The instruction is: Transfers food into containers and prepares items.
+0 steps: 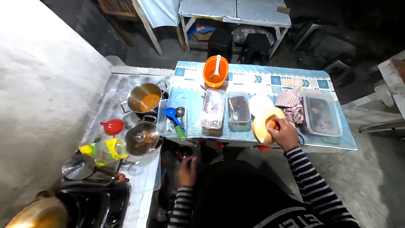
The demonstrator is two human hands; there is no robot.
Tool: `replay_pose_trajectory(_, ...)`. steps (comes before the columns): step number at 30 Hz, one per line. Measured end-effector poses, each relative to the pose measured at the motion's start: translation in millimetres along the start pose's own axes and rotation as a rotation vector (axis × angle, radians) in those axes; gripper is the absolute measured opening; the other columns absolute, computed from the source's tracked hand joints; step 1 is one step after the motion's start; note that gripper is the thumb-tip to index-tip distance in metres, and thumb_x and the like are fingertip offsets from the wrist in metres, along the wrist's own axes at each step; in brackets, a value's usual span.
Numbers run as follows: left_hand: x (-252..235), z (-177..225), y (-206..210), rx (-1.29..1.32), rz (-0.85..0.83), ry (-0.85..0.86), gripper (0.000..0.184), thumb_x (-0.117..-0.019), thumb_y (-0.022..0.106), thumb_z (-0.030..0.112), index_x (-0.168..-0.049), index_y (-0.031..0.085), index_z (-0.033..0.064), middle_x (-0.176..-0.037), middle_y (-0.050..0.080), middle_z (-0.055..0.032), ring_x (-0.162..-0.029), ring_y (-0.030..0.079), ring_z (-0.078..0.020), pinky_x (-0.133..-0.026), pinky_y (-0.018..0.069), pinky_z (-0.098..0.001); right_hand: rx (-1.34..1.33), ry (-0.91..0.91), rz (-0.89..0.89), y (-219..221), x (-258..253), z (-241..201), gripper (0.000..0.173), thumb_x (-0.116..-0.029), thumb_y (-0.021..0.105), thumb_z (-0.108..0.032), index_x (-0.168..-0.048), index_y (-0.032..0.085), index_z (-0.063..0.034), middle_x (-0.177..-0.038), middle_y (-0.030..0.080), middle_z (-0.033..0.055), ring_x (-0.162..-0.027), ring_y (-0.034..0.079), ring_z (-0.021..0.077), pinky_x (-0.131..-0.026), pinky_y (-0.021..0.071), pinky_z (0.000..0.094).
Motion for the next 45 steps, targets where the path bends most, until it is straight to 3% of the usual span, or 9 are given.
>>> replay_pose_trajectory(4,-92.1,86.6,68.1,-0.252,0.001,0.412,0.044,-0.0958,0.068,0.041,-0.121,0.072,0.0041,-0.123,0.069,-0.0195,-0.119,0.064,-0.0359,-0.105,0.0502,-0.0522,0.023,0.058,-0.222,44.9,35.5,14.0,0.044,-0.0938,0.063,-0.04,-0.124,0.071,-0.0089,-0.118,0.069,0.0168,-0.103,0.069,0.0353,-0.087,0.0558,0.0593)
replay_pose_trajectory(7,-146.7,106.6,113.3,-0.569,-0.116,0.186,0.099,-0.0788,0.071,0.073,-0.156,0.043,0.0178,-0.166,0.023,-0.0261,-0.154,0.016,-0.0475,-0.122,0.0163,-0.0658,0.074,0.093,-0.239,83.6,31.4,13.4,0.043,-0.0939,0.06,-0.041,-0.124,0.071,-0.0114,-0.121,0.069,0.0137,-0.108,0.069,0.0328,-0.09,0.0557,0.0565)
replay_pose_trajectory(9,-168.1,104.5,131.4,-0.671,-0.187,0.052,0.119,-0.0711,0.075,0.077,-0.165,0.023,0.0254,-0.168,0.002,-0.0314,-0.153,0.006,-0.0541,-0.118,0.017,-0.0714,0.097,0.1,-0.199,99.5,20.8,13.2,0.042,-0.0942,0.061,-0.04,-0.124,0.072,-0.0113,-0.122,0.069,0.014,-0.111,0.067,0.0331,-0.093,0.0536,0.0568)
replay_pose_trajectory(23,-117.7,85.0,71.1,0.491,0.063,0.159,0.085,-0.0887,0.061,0.048,-0.158,0.031,0.0075,-0.156,0.036,-0.0229,-0.129,0.053,-0.0296,-0.098,0.053,-0.0445,-0.163,-0.006,0.146,111.8,31.4,29.8,0.032,-0.105,0.051,-0.025,-0.122,0.074,-0.0107,-0.119,0.072,0.0125,-0.111,0.067,0.0329,-0.095,0.0553,0.0503)
replay_pose_trajectory(29,-66.9,135.0,134.6,-0.042,-0.101,0.688,0.092,-0.0717,0.074,0.069,-0.142,0.058,0.0117,-0.15,0.042,-0.0281,-0.134,0.049,-0.0392,-0.106,0.0492,-0.0504,-0.737,-0.04,0.119,76.6,46.2,-14.1,0.032,-0.1066,0.053,-0.028,-0.113,0.074,-0.0049,-0.088,0.075,0.0026,-0.071,0.068,0.0074,-0.067,0.0588,0.0263)
replay_pose_trajectory(35,-54.3,166.3,191.3,-0.329,-0.356,0.952,0.095,-0.0713,0.065,0.085,-0.149,0.051,0.032,-0.159,0.038,-0.0219,-0.148,0.034,-0.0419,-0.119,0.0318,-0.0601,-0.947,0.301,0.142,75.5,60.5,0.4,0.029,-0.1034,0.061,-0.026,-0.107,0.065,0.0022,-0.081,0.07,0.0087,-0.066,0.067,0.015,-0.064,0.0608,0.0347)
replay_pose_trajectory(38,-52.5,154.8,185.4,-0.247,-0.39,0.811,0.105,-0.0674,0.062,0.092,-0.151,0.051,0.0303,-0.166,0.027,-0.0227,-0.155,0.016,-0.0463,-0.123,0.0139,-0.0689,-0.951,0.554,0.235,85.1,63.7,28.0,0.036,-0.1067,0.056,-0.032,-0.113,0.064,0.003,-0.082,0.069,0.0135,-0.065,0.067,0.021,-0.064,0.0603,0.0425)
replay_pose_trajectory(41,-59.6,114.7,161.9,-0.058,-0.308,0.503,0.073,-0.0852,0.071,0.064,-0.138,0.062,0.0146,-0.151,0.048,-0.02,-0.14,0.047,-0.0333,-0.114,0.0437,-0.0497,-0.839,0.741,0.253,93.5,57.4,56.7,0.044,-0.1077,0.053,-0.038,-0.116,0.065,0.0032,-0.092,0.068,0.0183,-0.077,0.066,0.0272,-0.075,0.0565,0.049)
replay_pose_trajectory(45,-65.0,44.1,123.9,-0.007,-0.266,0.177,0.048,-0.1009,0.06,0.04,-0.131,0.064,0.0023,-0.131,0.063,-0.0195,-0.121,0.062,-0.0275,-0.104,0.052,-0.0428,-0.754,0.772,0.027,115.0,43.4,86.4,0.055,-0.1094,0.044,-0.047,-0.113,0.067,0.0021,-0.092,0.067,0.0168,-0.072,0.062,0.0268,-0.07,0.0536,0.0484)
Point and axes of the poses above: each hand's wrist, its own x-axis away from the middle knuckle, its own y-axis out of the palm, z = x × y, the point moved 4 cm from there along -x, towards the middle knuckle
